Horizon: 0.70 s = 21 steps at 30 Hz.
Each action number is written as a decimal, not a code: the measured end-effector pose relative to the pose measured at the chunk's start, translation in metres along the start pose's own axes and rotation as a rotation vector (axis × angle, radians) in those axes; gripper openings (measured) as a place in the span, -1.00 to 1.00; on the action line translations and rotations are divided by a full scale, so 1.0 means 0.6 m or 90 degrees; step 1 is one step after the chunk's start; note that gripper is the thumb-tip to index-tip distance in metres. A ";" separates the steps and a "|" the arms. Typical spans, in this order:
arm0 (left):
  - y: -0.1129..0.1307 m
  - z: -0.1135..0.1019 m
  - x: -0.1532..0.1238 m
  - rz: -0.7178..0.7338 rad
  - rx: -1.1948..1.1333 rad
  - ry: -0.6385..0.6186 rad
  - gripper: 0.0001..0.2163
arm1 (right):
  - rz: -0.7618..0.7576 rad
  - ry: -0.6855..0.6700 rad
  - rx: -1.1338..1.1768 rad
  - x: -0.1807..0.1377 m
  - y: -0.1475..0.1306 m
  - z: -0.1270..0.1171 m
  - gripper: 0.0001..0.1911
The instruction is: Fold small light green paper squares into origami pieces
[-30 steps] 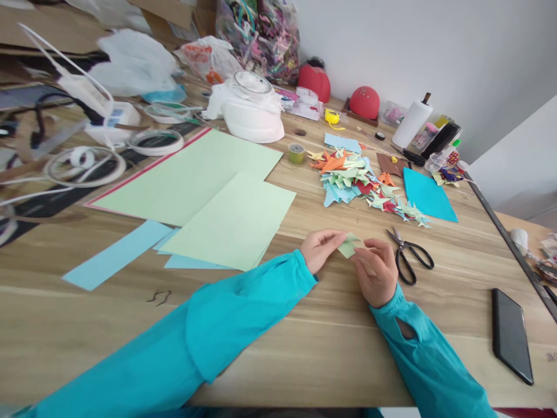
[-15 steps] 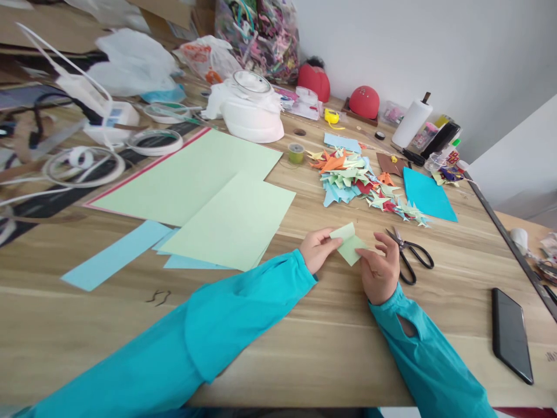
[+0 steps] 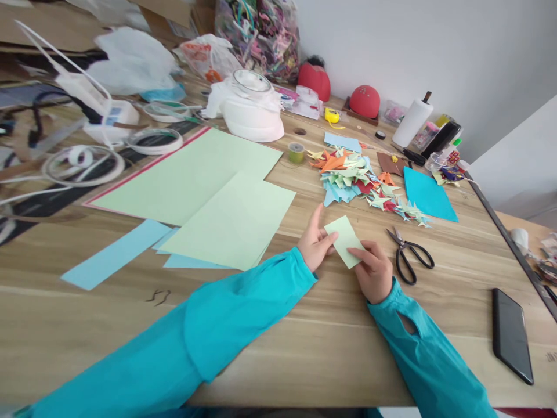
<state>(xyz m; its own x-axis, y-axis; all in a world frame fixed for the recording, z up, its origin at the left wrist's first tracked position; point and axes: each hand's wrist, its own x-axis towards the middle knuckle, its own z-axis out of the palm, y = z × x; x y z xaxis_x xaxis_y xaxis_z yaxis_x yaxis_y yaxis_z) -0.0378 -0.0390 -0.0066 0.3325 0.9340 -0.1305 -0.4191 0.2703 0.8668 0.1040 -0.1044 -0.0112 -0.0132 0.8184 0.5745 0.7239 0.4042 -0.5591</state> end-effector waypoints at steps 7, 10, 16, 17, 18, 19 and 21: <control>-0.009 0.002 -0.005 0.068 0.045 -0.157 -0.43 | 0.027 0.075 0.000 0.001 0.000 -0.005 -0.72; -0.014 0.001 -0.006 0.085 0.048 -0.171 -0.43 | 0.027 0.090 0.000 0.001 0.001 -0.005 -0.73; -0.010 -0.002 -0.018 0.229 0.204 -0.140 -0.59 | 0.048 0.094 0.008 0.003 0.001 -0.006 -0.73; -0.008 -0.002 -0.020 0.256 0.233 -0.132 -0.60 | 0.049 0.097 0.006 0.004 0.001 -0.006 -0.73; -0.007 -0.001 -0.022 0.279 0.257 -0.126 -0.62 | 0.052 0.099 0.005 0.004 0.001 -0.006 -0.73; -0.005 -0.001 -0.023 0.297 0.280 -0.126 -0.64 | 0.054 0.104 0.004 0.005 0.001 -0.006 -0.74; -0.001 0.001 -0.024 0.322 0.325 -0.148 -0.70 | 0.057 0.113 0.003 0.005 0.001 -0.007 -0.74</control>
<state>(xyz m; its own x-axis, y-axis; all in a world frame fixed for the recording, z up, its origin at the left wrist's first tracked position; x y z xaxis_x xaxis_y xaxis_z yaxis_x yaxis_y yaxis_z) -0.0417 -0.0528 -0.0051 0.3973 0.8264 0.3991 -0.1434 -0.3736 0.9164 0.1071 -0.1035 -0.0073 0.1737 0.7664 0.6184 0.7137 0.3347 -0.6153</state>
